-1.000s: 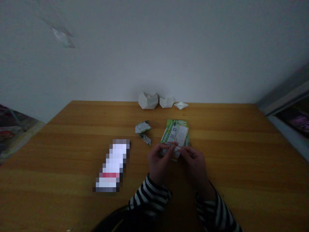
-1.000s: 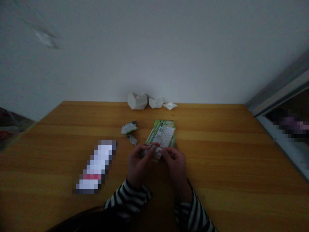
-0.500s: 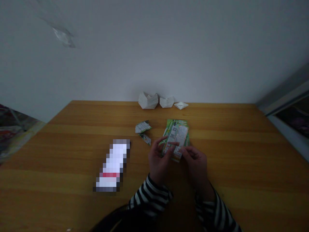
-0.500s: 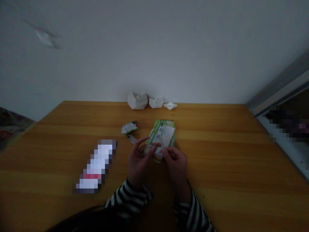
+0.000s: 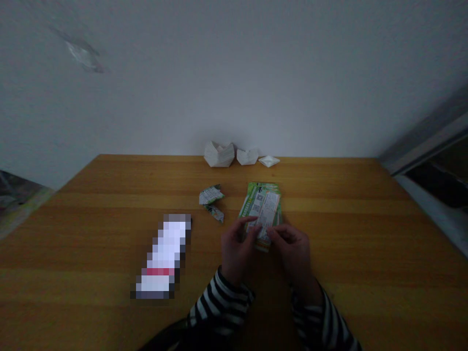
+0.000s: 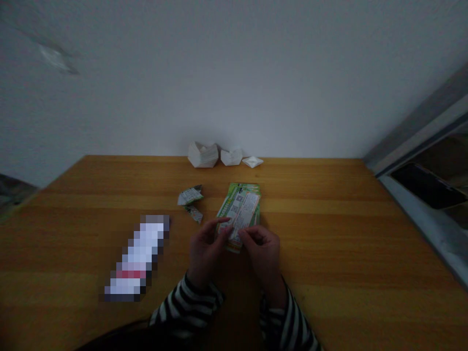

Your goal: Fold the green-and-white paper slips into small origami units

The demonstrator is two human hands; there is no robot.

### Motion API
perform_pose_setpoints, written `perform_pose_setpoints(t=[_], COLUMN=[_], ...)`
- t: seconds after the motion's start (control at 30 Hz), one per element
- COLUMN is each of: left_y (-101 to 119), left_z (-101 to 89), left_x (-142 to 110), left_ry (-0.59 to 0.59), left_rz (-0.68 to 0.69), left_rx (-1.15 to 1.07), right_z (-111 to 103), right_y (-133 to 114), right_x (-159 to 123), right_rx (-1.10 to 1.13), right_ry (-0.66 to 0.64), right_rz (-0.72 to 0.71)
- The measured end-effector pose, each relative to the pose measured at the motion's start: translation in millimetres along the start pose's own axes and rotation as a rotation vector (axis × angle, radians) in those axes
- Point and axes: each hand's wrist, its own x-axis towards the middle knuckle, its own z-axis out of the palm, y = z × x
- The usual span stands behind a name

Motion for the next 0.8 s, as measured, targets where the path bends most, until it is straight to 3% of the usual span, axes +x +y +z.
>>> perform_pose_setpoints(t=[0.13, 0.23, 0.37, 0.67, 0.8], left_y=[-6.4, -5.7, -1.2, 7.1, 11.3], left_z=[-4.4, -3.2, 0.3, 0.0, 3.5], left_x=[-1.3, -6.7, -12.6, -9.9, -10.8], left_ry=[0.076, 0.125, 0.146, 0.162, 0.147], left_rz=[0.045, 0.100, 0.109, -0.007, -0.053], left_rx=[0.097, 0.091, 0.068, -0.151, -0.239], right_z=[5.0, 12.2, 18.0, 30.4, 33.0], right_y=[0.6, 1.4, 3.3, -1.7, -1.0], right_x=[-1.8, -6.4, -11.5, -16.5, -19.5], right_rx=[-0.044, -0.072, -0.078, 0.031, 0.037], right_ry=[-0.008, -0.117, -0.136, -0.183, -0.147], right_rz=[-0.067, -0.030, -0.038, 0.069, 0.047])
